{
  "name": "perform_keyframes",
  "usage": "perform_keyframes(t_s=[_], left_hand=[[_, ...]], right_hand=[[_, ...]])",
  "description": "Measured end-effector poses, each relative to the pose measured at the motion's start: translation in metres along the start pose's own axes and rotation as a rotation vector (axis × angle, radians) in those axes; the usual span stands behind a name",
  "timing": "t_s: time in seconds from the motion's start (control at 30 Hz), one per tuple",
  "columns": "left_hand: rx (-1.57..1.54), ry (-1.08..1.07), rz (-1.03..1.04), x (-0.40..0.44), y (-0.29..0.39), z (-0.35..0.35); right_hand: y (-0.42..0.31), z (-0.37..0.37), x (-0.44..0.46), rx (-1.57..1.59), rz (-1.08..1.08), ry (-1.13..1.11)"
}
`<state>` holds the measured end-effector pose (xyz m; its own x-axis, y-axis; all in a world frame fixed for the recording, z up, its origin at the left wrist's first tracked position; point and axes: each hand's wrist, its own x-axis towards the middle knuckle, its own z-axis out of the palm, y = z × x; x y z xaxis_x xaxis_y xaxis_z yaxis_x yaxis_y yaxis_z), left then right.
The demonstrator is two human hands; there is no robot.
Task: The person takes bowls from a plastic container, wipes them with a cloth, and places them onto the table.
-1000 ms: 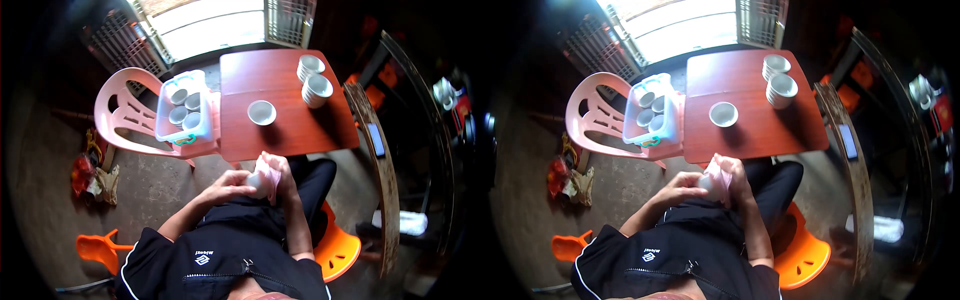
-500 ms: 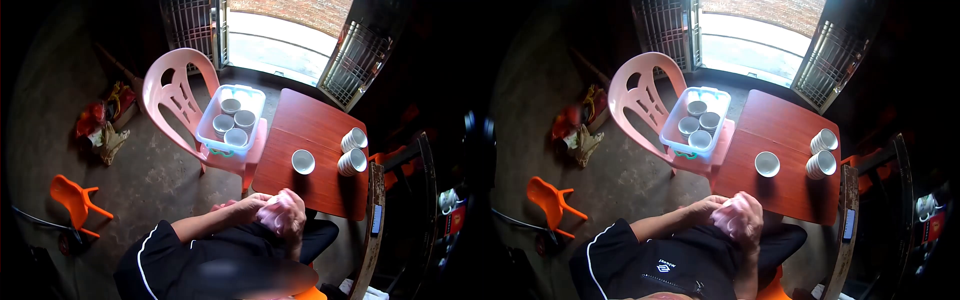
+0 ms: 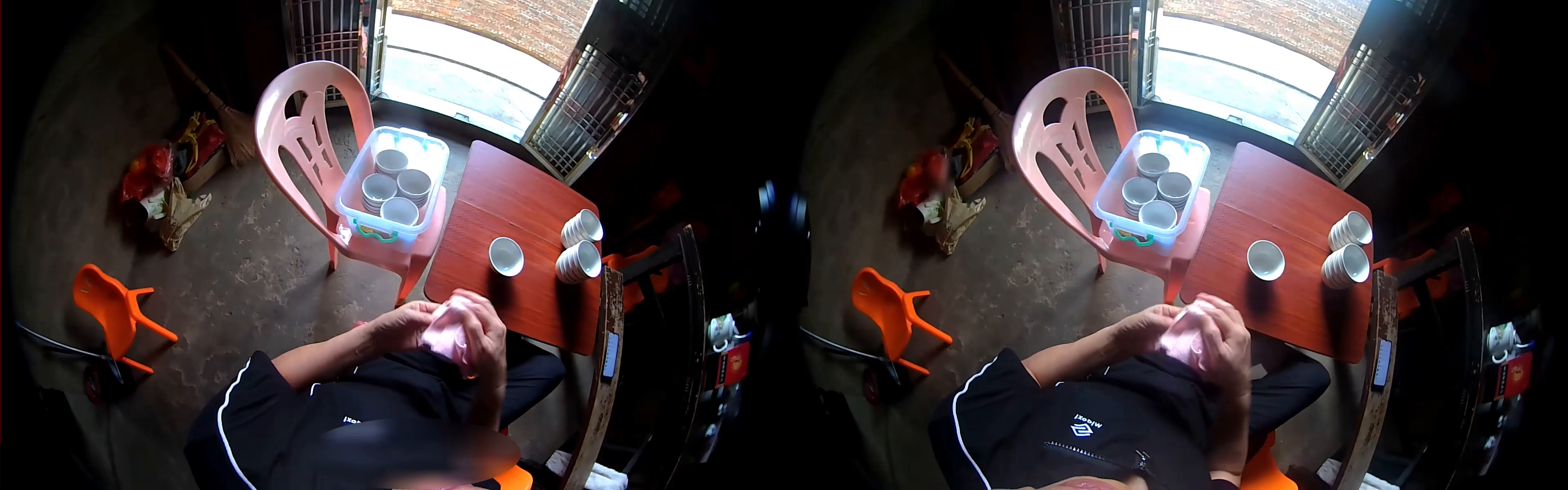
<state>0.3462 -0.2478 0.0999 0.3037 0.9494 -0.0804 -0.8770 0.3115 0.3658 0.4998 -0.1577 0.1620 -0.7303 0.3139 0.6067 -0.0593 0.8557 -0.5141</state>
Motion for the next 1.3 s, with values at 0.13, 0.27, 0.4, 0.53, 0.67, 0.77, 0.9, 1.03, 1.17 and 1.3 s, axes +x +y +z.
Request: perform_keyframes(t_s=[0.13, 0.27, 0.4, 0.53, 0.67, 0.77, 0.9, 1.03, 1.17, 1.3], left_hand=[[0.088, -0.026, 0.086, 0.006, -0.009, 0.0], [0.326, -0.014, 0.16, 0.006, -0.005, 0.015], [0.263, -0.123, -0.109, 0.009, 0.005, -0.001], [0.04, -0.044, 0.022, 0.019, -0.004, -0.008], [-0.028, 0.067, 0.216, 0.024, -0.01, 0.014], [0.003, -0.088, 0.141, 0.013, -0.006, 0.012], [0.27, -0.025, 0.044, 0.009, -0.013, 0.041], [0.372, 0.04, 0.146, 0.009, -0.017, 0.026], [1.127, 0.131, 0.139, 0.009, -0.018, 0.017], [0.342, 0.017, -0.115, 0.011, 0.004, 0.037]], right_hand=[[0.003, 0.002, -0.007, 0.634, 0.569, 0.177], [-0.011, 0.041, -0.012, 0.517, 0.545, 0.789], [0.013, 0.012, -0.032, 0.705, 0.52, 0.267], [0.001, 0.018, -0.023, 0.985, 0.607, 0.585], [-0.009, 0.069, -0.044, 0.091, 0.36, 0.803], [0.012, 0.027, -0.033, -0.137, -0.027, 0.516], [0.016, -0.02, -0.021, 0.618, 0.588, -0.177], [0.025, 0.021, -0.048, 1.17, 0.612, 0.579], [0.024, 0.039, -0.058, 1.084, 0.504, 0.679], [0.044, 0.01, -0.053, 0.907, 0.375, 0.241]])
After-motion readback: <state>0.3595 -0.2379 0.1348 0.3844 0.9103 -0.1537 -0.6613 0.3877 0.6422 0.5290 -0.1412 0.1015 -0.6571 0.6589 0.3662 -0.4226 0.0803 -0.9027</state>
